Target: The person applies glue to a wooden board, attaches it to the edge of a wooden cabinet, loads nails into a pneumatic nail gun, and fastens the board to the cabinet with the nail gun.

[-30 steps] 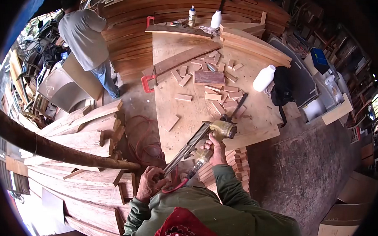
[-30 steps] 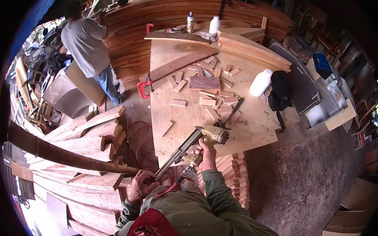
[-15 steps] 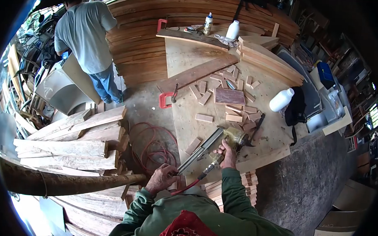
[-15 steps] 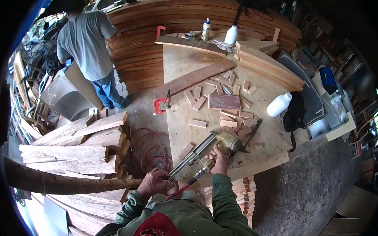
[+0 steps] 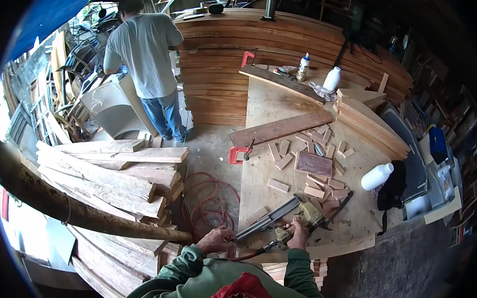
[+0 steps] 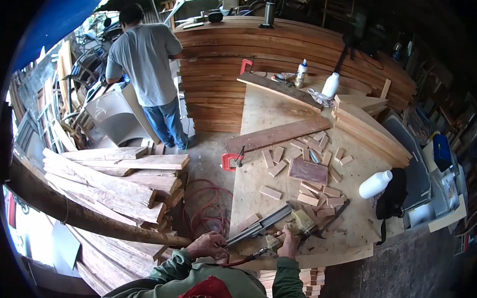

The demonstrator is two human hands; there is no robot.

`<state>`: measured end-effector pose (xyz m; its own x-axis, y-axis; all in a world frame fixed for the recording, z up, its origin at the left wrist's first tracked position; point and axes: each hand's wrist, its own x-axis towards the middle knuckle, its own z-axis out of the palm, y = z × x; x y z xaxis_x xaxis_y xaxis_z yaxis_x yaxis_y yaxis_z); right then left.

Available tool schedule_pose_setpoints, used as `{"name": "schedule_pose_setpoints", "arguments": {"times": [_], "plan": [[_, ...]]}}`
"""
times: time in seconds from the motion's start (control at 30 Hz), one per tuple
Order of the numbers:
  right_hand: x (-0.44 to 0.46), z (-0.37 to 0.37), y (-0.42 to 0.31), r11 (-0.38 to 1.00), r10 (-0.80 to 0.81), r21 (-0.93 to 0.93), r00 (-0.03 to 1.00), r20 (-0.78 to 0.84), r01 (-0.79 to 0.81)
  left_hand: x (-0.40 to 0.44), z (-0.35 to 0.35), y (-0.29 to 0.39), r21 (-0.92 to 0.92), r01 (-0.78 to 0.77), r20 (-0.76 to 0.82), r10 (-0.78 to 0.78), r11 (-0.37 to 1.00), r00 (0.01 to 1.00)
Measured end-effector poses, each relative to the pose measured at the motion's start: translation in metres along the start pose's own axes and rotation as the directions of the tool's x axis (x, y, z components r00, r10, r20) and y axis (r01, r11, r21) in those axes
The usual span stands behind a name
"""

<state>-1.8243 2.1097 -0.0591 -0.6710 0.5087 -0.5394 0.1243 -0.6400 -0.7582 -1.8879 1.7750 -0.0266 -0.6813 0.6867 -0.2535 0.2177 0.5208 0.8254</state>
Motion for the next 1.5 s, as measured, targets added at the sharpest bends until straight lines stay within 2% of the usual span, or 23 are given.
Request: {"name": "schedule_pose_setpoints", "arguments": {"times": [0.07, 0.13, 0.2, 0.27, 0.33, 0.37, 0.4, 0.47, 0.53, 0.63, 0.7, 0.77, 0.83, 0.87, 0.93, 1.0, 1.07, 1.17, 1.2, 1.33, 1.4, 1.47, 1.5], "plan": [[0.029, -0.029, 0.025, 0.911, -0.274, -0.275, 0.95, 0.153, 0.307, 0.001, 0.001, 0.0, -0.006, 0.021, 0.002, -0.021, 1.0, 1.0], [0.04, -0.041, 0.025, 0.692, -0.416, -0.473, 0.837, 0.354, 0.545, 0.002, -0.001, 0.012, -0.018, 0.061, -0.021, -0.061, 0.998, 0.998], [0.031, -0.04, 0.007, 0.425, -0.418, -0.601, 0.736, 0.533, 0.677, -0.001, -0.004, 0.021, -0.055, 0.04, -0.13, -0.047, 0.998, 0.99], [0.016, -0.027, -0.018, 0.223, -0.421, -0.56, 0.597, 0.683, 0.798, -0.002, -0.002, 0.034, -0.036, 0.048, -0.162, -0.054, 0.998, 0.985], [-0.018, 0.005, -0.051, 0.654, -0.263, -0.581, 0.866, 0.425, 0.484, 0.001, 0.0, 0.041, 0.058, 0.102, -0.135, -0.094, 0.993, 0.986], [-0.036, 0.019, -0.068, 0.81, -0.168, -0.51, 0.948, 0.269, 0.289, 0.003, 0.002, 0.031, -0.081, 0.141, -0.076, -0.148, 0.987, 0.986], [-0.017, 0.008, -0.048, 0.787, -0.276, -0.482, 0.918, 0.284, 0.385, 0.005, 0.005, 0.026, -0.032, 0.11, -0.065, -0.112, 0.993, 0.992], [-0.018, 0.008, -0.052, 0.803, -0.173, -0.535, 0.962, 0.211, 0.261, 0.005, 0.01, 0.018, 0.018, 0.101, -0.039, -0.1, 0.995, 0.994], [-0.042, 0.011, -0.063, 0.74, -0.243, -0.581, 0.94, 0.239, 0.339, 0.009, 0.012, 0.011, 0.034, 0.125, 0.017, -0.126, 0.992, 0.992], [-0.053, 0.0, -0.062, 0.504, -0.379, -0.71, 0.865, 0.33, 0.492, 0.018, 0.01, 0.012, -0.033, 0.162, 0.069, -0.16, 0.986, 0.985], [-0.052, -0.011, -0.046, 0.276, -0.429, -0.774, 0.794, 0.431, 0.569, 0.025, 0.002, 0.017, 0.053, 0.13, 0.098, -0.135, 0.99, 0.986], [-0.05, -0.016, -0.026, 0.281, -0.603, -0.663, 0.665, 0.44, 0.694, 0.026, -0.003, 0.018, 0.095, 0.098, 0.11, -0.108, 0.991, 0.988], [-0.05, -0.019, -0.018, 0.309, -0.57, -0.673, 0.697, 0.435, 0.673, 0.026, -0.006, 0.017, 0.097, 0.054, 0.102, -0.064, 0.994, 0.993], [-0.051, -0.018, -0.016, 0.319, -0.557, -0.676, 0.709, 0.433, 0.664, 0.022, -0.008, 0.019, 0.023, 0.046, 0.077, -0.048, 0.999, 0.996], [-0.049, -0.014, -0.007, 0.331, -0.544, -0.676, 0.719, 0.433, 0.658, 0.018, -0.007, 0.014, -0.024, 0.12, 0.106, -0.116, 0.993, 0.988], [-0.051, 0.006, -0.009, 0.659, -0.281, -0.67, 0.938, 0.203, 0.343, 0.007, -0.007, -0.004, -0.042, 0.143, 0.108, -0.137, 0.989, 0.985], [-0.06, 0.022, -0.018, 0.449, -0.358, -0.771, 0.882, 0.307, 0.451, 0.002, -0.002, -0.025, -0.033, 0.086, 0.101, -0.082, 0.996, 0.992], [-0.074, 0.037, -0.026, 0.236, -0.432, -0.806, 0.802, 0.413, 0.543, -0.008, -0.001, -0.04, -0.197, 0.233, 0.112, -0.215, 0.952, 0.97], [-0.078, 0.043, -0.034, 0.262, -0.375, -0.827, 0.842, 0.388, 0.498, -0.011, 0.0, -0.05, -0.197, 0.216, 0.121, -0.195, 0.956, 0.973], [-0.08, 0.042, -0.03, 0.308, -0.345, -0.835, 0.871, 0.349, 0.457, -0.01, -0.009, -0.07, -0.212, 0.168, 0.135, -0.141, 0.963, 0.981], [-0.072, 0.03, -0.023, 0.406, -0.319, -0.822, 0.905, 0.281, 0.398, -0.009, -0.02, -0.063, -0.154, 0.136, 0.111, -0.12, 0.979, 0.987], [-0.059, 0.023, -0.029, 0.565, -0.208, -0.788, 0.966, 0.152, 0.245, -0.006, -0.029, -0.058, -0.026, 0.079, 0.051, -0.078, 0.997, 0.996], [-0.054, 0.02, -0.037, 0.577, -0.234, -0.769, 0.958, 0.168, 0.275, -0.003, -0.031, -0.06, -0.024, 0.073, 0.025, -0.073, 0.997, 0.997]]}}
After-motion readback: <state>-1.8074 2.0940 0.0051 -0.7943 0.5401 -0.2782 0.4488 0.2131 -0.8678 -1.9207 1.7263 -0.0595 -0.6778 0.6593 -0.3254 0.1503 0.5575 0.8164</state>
